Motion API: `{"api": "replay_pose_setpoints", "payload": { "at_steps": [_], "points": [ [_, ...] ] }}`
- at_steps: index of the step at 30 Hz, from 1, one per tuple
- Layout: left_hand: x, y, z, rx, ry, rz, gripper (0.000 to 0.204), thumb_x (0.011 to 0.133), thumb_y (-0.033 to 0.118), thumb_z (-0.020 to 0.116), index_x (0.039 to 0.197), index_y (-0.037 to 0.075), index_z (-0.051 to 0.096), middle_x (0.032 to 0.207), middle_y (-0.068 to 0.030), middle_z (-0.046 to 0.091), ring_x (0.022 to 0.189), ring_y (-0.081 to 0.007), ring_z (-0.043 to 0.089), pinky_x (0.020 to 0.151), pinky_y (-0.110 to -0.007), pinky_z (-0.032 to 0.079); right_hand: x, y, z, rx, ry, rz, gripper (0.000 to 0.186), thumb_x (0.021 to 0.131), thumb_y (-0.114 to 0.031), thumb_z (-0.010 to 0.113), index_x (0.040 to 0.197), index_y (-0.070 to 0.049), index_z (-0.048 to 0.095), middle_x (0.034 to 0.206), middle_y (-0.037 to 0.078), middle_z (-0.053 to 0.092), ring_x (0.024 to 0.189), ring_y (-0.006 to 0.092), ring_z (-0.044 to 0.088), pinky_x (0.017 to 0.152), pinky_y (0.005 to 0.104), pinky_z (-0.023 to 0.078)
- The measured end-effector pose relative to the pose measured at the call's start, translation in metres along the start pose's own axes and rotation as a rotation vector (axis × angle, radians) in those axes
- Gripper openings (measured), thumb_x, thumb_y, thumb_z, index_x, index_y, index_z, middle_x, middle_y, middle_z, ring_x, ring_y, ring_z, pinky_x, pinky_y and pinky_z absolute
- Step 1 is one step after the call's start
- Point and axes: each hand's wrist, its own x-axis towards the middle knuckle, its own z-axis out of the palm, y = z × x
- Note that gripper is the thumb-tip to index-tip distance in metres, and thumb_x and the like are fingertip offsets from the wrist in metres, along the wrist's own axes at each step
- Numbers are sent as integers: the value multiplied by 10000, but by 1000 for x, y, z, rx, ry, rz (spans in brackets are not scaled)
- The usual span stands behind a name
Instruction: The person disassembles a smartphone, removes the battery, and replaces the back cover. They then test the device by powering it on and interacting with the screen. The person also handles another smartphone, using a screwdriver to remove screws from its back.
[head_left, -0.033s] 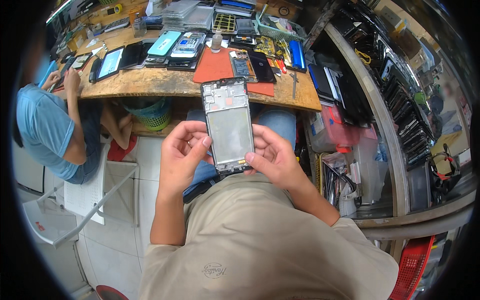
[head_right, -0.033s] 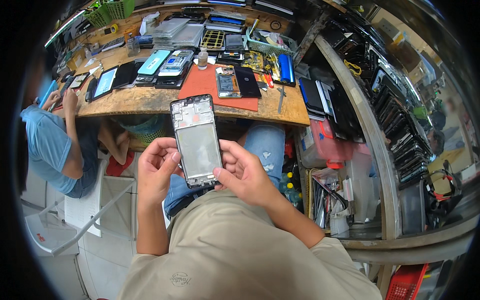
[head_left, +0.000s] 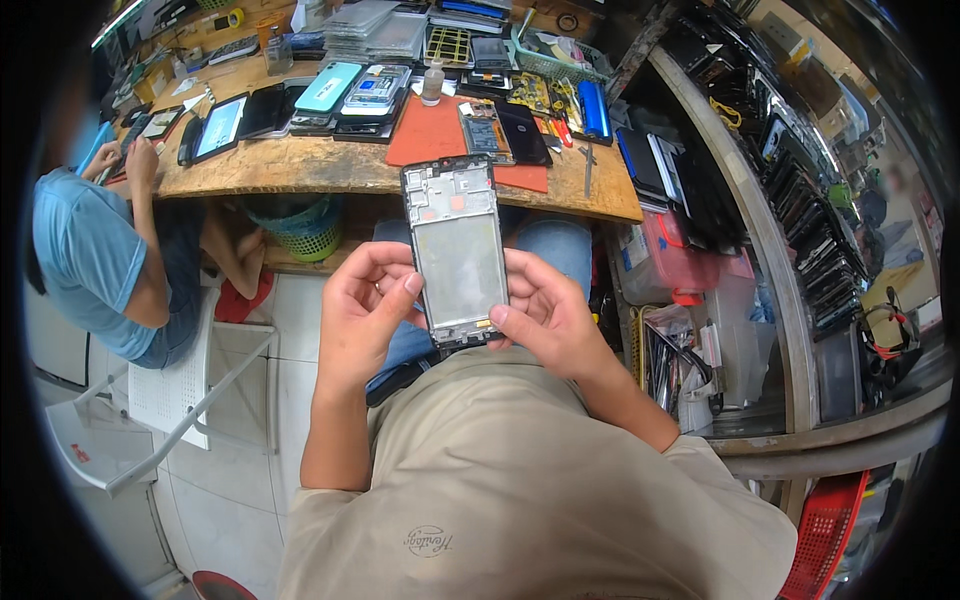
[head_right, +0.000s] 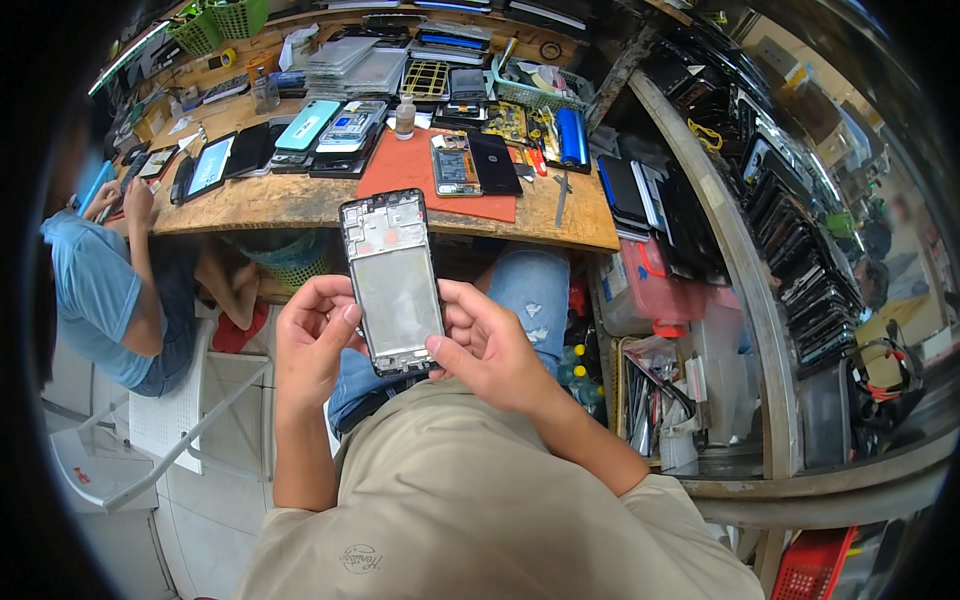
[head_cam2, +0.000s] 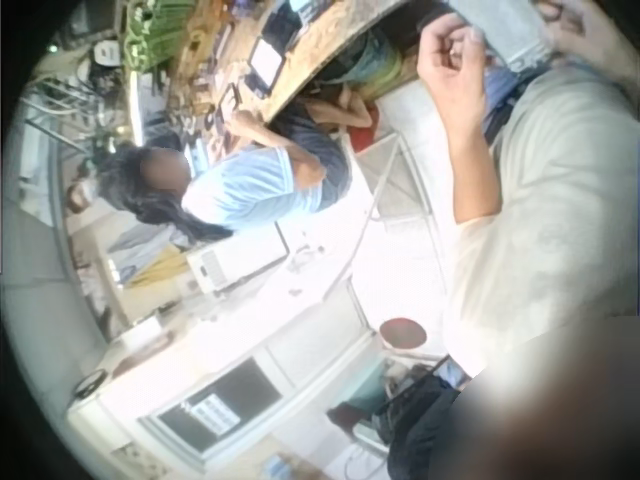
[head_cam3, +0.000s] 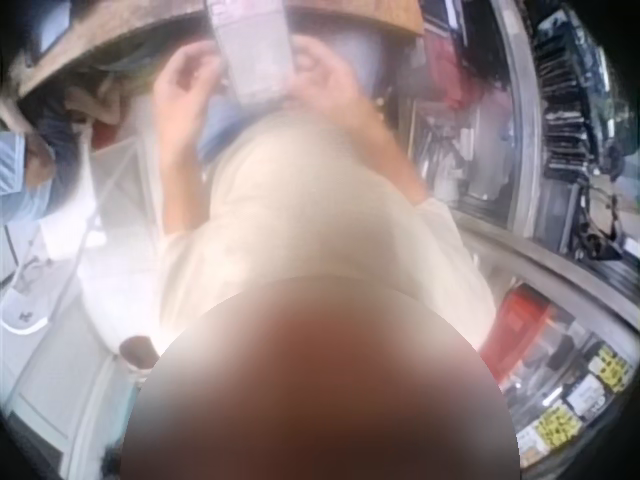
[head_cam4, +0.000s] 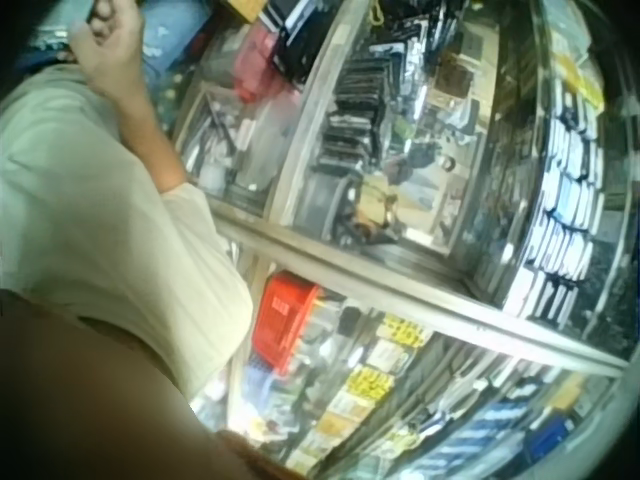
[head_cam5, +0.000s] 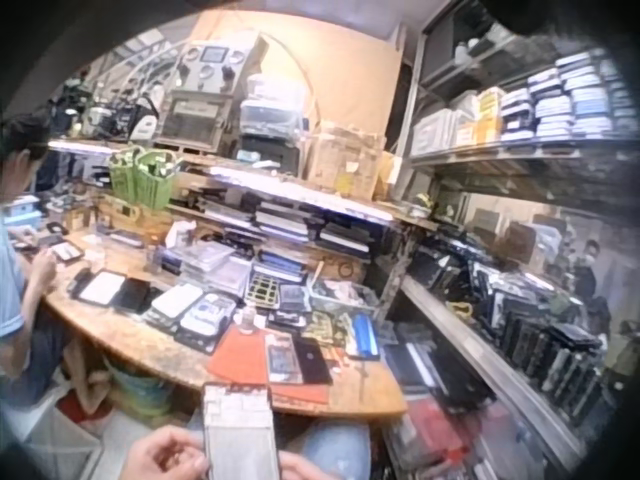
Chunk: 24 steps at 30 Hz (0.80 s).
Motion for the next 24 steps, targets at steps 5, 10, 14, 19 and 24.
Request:
{"api": "replay_pose_setpoints", "payload": {
  "at_steps": [5, 10, 14, 19, 24],
  "points": [
    [0, -10, 15, -92, -33, 89, 649, 1076, 426, 487, 1561, 45, 284, 1339, -158, 573, 1202, -216, 597, 1026, -390, 487, -5, 0, 12, -671, 156, -346, 506, 905, 12, 726, 1384, 55, 568, 1180, 155, 676, 878, 158, 669, 752, 301, 568],
    [11, -28, 22, -778, -73, -78, 959, 1010, 763, 157, 1518, -16, 391, 1431, -238, 553, 1234, -362, 618, 1048, -499, 512, 1, 8, 26, -684, 152, -636, 364, 856, 53, 749, 1212, 44, 675, 1015, 147, 694, 807, 216, 673, 727, 285, 538],
    [16, -32, 11, -948, -137, -6, 858, 1054, 681, 171, 1474, -9, 462, 1390, -261, 577, 1115, -359, 675, 964, -520, 576, -1, 14, 16, -641, 257, -523, 130, 932, 33, 664, 1059, 45, 688, 933, 123, 697, 769, 164, 656, 696, 267, 520],
    [15, -33, 9, -931, -166, 55, 839, 1058, 672, 180, 1477, 3, 463, 1384, -256, 580, 1095, -352, 682, 933, -512, 594, -6, 28, 16, -105, 105, -27, 160, 1003, -53, 597, 1105, 46, 669, 964, 106, 701, 768, 115, 634, 709, 265, 527],
    [15, -34, 12, -959, -130, 9, 865, 1048, 690, 162, 1466, -2, 469, 1379, -255, 584, 1089, -353, 686, 932, -507, 596, -4, 31, 18, 9, -44, 45, 186, 990, -84, 618, 1129, 30, 664, 949, 63, 686, 797, 87, 620, 722, 254, 518]
  ]
}}
